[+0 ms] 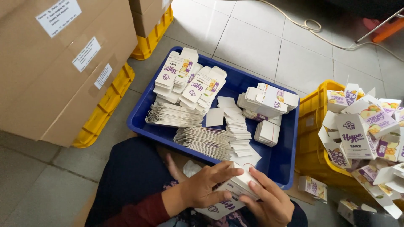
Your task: Folding flat cardboard templates into small product boxes by hand.
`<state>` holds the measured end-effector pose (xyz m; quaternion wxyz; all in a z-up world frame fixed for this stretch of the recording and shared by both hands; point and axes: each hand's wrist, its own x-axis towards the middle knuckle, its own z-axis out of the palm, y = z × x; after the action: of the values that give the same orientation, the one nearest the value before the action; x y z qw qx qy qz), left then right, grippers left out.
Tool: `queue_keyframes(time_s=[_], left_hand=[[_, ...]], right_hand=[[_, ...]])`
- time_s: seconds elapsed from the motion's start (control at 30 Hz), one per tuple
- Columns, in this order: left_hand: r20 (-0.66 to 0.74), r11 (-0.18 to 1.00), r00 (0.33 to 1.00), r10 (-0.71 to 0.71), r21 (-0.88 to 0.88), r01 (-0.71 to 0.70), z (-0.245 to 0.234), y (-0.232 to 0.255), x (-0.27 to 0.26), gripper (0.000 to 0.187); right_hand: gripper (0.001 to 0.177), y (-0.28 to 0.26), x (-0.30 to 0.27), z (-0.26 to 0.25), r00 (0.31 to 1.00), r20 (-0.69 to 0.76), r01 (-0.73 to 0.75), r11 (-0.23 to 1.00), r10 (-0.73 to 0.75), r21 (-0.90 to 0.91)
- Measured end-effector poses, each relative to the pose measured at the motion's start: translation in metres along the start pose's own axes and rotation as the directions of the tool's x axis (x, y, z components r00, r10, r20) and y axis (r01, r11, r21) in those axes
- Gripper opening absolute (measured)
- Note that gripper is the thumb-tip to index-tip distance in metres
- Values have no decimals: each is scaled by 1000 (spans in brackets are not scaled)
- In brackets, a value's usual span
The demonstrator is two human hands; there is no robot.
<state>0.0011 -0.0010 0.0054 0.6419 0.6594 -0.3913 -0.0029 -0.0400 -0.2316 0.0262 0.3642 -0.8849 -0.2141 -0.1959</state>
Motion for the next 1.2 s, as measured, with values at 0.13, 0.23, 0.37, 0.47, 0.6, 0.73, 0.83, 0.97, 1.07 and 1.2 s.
queue_keyframes(time_s=[0.13, 0.23, 0.37, 0.47, 0.6, 0.73, 0.83, 0.97, 1.07, 1.2], left_hand=[[-16, 998, 999, 51, -27, -52, 0, 4, 3, 57], [-2, 999, 999, 47, 18, -47, 3, -2, 1, 55], [22, 998, 998, 55, 24, -56, 3, -4, 1, 56], [15, 999, 999, 39, 20, -40, 2, -5, 1, 54], [-19, 999, 1000, 2, -47, -3, 1, 2, 7, 42], [-49, 993, 998, -27, -120, 21, 0, 8, 14, 30], [-77, 992, 996, -37, -121, 27, 1, 3, 13, 32], [-103, 993, 992, -67, -100, 56, 5, -11, 11, 35], [-153, 923, 983, -103, -382, 37, 7, -20, 11, 41], [-209, 863, 917, -339, -459, 214, 15, -49, 9, 49]], right_hand=[[44, 0, 1, -3, 999, 10, 36, 999, -36, 29], [41, -2, 0, -5, 999, 22, 44, 999, -44, -14], [32, -9, 5, -1, 999, -8, 42, 998, -42, 38], [27, -7, 6, 9, 995, -85, 62, 997, -58, 45], [31, 4, 3, 11, 988, -145, 63, 994, -50, 90], [21, -2, 13, 2, 997, -77, 13, 999, -11, 32], [17, -7, 15, 17, 976, -210, -40, 997, 52, 62], [18, 4, 18, 24, 973, -231, -6, 995, 29, 101], [46, 15, 20, 26, 986, -159, 5, 944, 50, 330], [41, 22, 34, 33, 977, -35, -174, 886, 209, 429]])
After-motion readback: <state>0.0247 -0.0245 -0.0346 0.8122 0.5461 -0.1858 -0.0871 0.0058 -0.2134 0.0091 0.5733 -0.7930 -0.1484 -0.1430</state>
